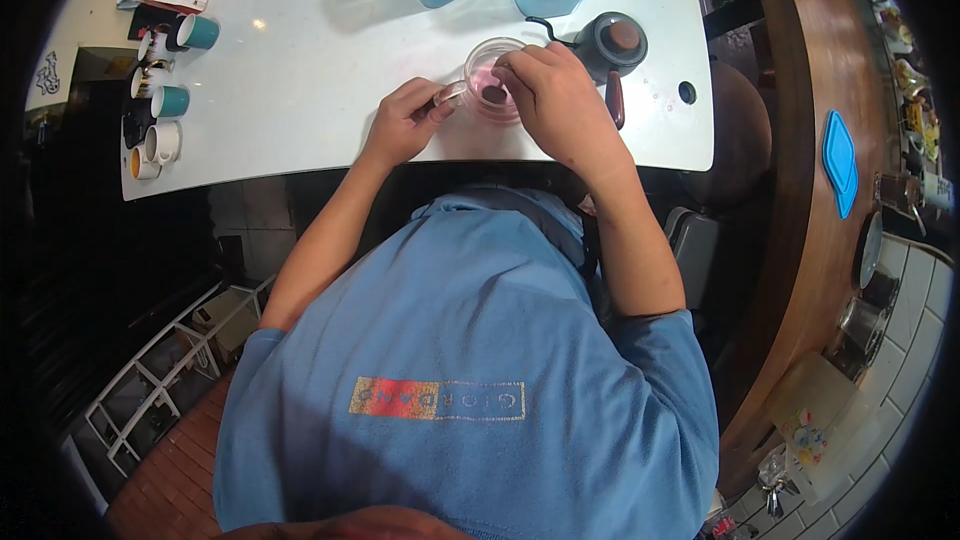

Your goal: The person carries a tray to a counter, scoops powder from containers into a pitcher with a spoon, pours water from a kettle into a small pot, and then pours the liquid into the pitcher and stirs it.

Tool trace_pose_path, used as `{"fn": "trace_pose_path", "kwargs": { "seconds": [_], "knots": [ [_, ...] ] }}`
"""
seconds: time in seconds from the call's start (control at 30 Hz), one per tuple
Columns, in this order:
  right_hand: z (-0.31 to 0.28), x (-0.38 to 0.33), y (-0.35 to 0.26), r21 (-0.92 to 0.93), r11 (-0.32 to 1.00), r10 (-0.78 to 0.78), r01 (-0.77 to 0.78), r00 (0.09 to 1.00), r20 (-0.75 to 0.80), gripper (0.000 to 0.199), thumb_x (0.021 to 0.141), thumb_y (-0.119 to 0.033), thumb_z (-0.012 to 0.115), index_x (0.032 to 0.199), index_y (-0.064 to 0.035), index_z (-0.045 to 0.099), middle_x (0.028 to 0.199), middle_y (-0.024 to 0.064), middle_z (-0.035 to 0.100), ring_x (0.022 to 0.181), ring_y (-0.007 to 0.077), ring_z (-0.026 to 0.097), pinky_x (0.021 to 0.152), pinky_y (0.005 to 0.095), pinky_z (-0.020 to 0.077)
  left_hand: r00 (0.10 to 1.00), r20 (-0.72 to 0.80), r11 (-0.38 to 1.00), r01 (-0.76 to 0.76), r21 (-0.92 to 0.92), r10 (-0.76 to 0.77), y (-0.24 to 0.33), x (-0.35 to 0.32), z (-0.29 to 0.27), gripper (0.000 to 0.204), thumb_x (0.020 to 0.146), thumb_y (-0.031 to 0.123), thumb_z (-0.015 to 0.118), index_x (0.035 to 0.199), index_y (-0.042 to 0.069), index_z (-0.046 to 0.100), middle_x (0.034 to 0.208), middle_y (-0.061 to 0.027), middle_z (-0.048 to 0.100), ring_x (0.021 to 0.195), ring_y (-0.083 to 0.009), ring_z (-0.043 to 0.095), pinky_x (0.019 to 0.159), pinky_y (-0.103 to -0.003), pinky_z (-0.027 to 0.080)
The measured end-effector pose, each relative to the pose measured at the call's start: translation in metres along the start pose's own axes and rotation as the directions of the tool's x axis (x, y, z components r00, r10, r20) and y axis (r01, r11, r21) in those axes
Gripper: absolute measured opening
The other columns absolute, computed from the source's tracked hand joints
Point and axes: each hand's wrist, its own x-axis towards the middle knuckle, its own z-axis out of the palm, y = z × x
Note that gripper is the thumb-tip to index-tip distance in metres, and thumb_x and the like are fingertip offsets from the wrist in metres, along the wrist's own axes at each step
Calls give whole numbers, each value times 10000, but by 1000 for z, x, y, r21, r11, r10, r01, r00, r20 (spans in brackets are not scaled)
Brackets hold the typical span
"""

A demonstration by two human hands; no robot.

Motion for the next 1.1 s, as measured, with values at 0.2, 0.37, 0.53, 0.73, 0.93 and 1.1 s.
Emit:
{"fn": "trace_pose_path", "kwargs": {
  "seconds": [0.2,0.37,0.53,0.73,0.93,1.1],
  "knots": [
    [4,3,4,-99,994,-51,45,997,-65,125,851,-89,579,940,-29,643,898,100,631,839,310,558,789,385,457,1000,2,1000,-10,3,10,-2,0,1,192,854,174,704,963,21,666,783,-39,571,605,-113,501,568,-246,427],
    [-6,2,1,-245,968,-58,49,998,-26,129,841,-101,589,934,-30,646,879,97,639,829,305,560,783,387,457,1000,-5,1000,0,-4,0,-1,1,0,175,844,170,709,939,30,663,767,-53,569,597,-133,523,574,-261,448],
    [-12,3,0,-161,987,-26,30,999,25,112,836,-97,594,894,-18,648,832,114,645,810,307,561,767,392,455,1000,-9,1000,0,9,0,0,0,-1,174,845,173,710,940,34,667,764,-49,570,596,-131,523,573,-260,450],
    [1,8,3,59,998,-6,8,1000,-20,141,840,-96,597,940,-26,667,850,117,655,808,313,563,766,392,457,1000,-12,1000,5,12,-5,1,0,1,177,843,179,712,938,36,668,771,-49,580,604,-135,544,573,-264,455],
    [-3,10,7,-172,984,-59,46,996,-73,146,840,-113,603,951,-51,675,885,87,659,819,292,569,778,383,463,1000,-13,1000,-2,15,2,-1,0,0,179,841,180,714,935,35,668,772,-50,584,603,-139,551,572,-265,457],
    [-3,8,6,-243,969,-63,50,997,-46,148,842,-112,595,948,-49,676,884,86,656,824,290,566,780,380,462,1000,-18,1000,-9,5,9,-1,1,0,181,845,189,712,933,37,670,770,-51,585,603,-138,550,574,-264,458]
  ]
}}
